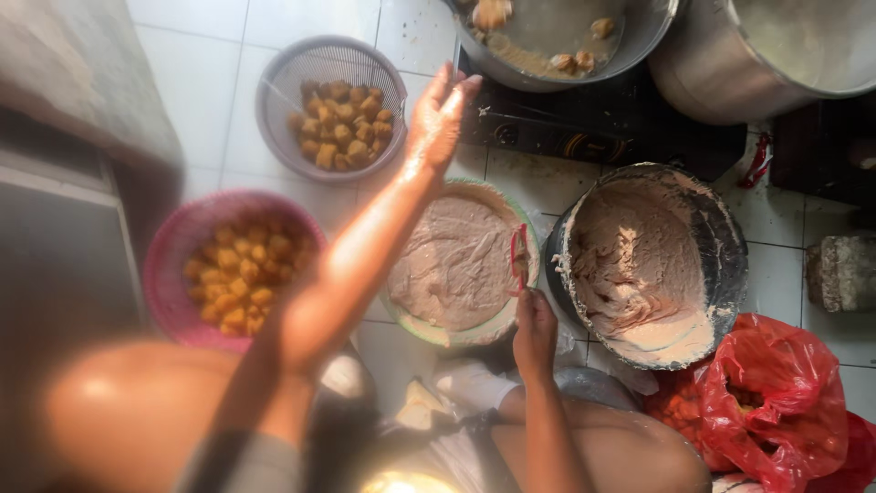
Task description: The person sits on the kitchen floor and coats fried dough pieces with thick batter. They hold a fried dough piece in one hand, scoop batter with a spatula, spread the batter over the piece, and place the coated piece into a pink bowl, repeating with more pieces.
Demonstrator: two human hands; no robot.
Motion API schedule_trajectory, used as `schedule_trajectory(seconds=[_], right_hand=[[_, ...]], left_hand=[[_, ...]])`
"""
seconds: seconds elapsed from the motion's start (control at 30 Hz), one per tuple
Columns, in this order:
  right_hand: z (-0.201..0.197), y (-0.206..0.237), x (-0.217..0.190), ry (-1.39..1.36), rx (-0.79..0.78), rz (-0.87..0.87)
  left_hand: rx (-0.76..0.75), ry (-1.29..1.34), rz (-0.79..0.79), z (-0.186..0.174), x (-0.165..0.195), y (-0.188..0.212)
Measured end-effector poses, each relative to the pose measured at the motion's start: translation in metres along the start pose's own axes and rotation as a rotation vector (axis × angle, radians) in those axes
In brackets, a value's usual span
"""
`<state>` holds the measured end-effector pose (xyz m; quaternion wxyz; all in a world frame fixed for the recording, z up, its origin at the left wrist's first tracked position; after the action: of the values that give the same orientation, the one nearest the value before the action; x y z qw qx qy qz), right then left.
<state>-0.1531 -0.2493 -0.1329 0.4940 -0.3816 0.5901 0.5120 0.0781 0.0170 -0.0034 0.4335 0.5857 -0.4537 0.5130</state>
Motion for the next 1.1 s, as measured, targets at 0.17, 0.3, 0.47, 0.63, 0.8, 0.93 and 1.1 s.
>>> schedule_trajectory(seconds=[0.17, 0.3, 0.47, 0.63, 0.8, 0.93, 1.1], right_hand=[[0.046, 0.005, -0.005, 0.077, -0.091, 0.095], [0.092, -0.067, 0.011, 0.383, -0.139, 0.138], [0.009, -0.066, -0.045, 0.576, -0.172, 0.090], [-0.111, -0.036, -0.078, 0.310, -0.122, 0.277], [-0.073, 0.030, 0.015, -0.645, -0.129, 0.833], [-0.045, 0.055, 0.032, -0.710, -0.192, 0.801], [-0.028, 0.060, 0.045, -0.535, -0.178, 0.655]], left_hand=[[0.145, -0.232, 0.240, -0.082, -0.030, 0.011], [0.413, -0.012, -0.238, -0.184, -0.145, -0.016], [0.409, -0.599, -0.545, -0.205, -0.136, 0.090], [0.227, -0.950, -0.682, -0.134, -0.079, 0.183], [0.064, -1.138, -0.745, -0.140, -0.133, 0.228], [0.015, -1.217, -0.752, -0.151, -0.163, 0.254], [0.006, -1.212, -0.787, -0.171, -0.194, 0.266]])
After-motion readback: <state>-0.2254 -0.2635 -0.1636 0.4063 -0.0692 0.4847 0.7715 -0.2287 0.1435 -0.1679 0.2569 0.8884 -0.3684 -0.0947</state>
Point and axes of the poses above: each hand's wrist, its own y-axis away from the middle knuckle, its own z-axis out of the palm, x = y × z, the point moved 8 cm from there along -y, towards the middle knuckle, and after that the axes turned 15 degrees about -y, right-handed, at the moved point
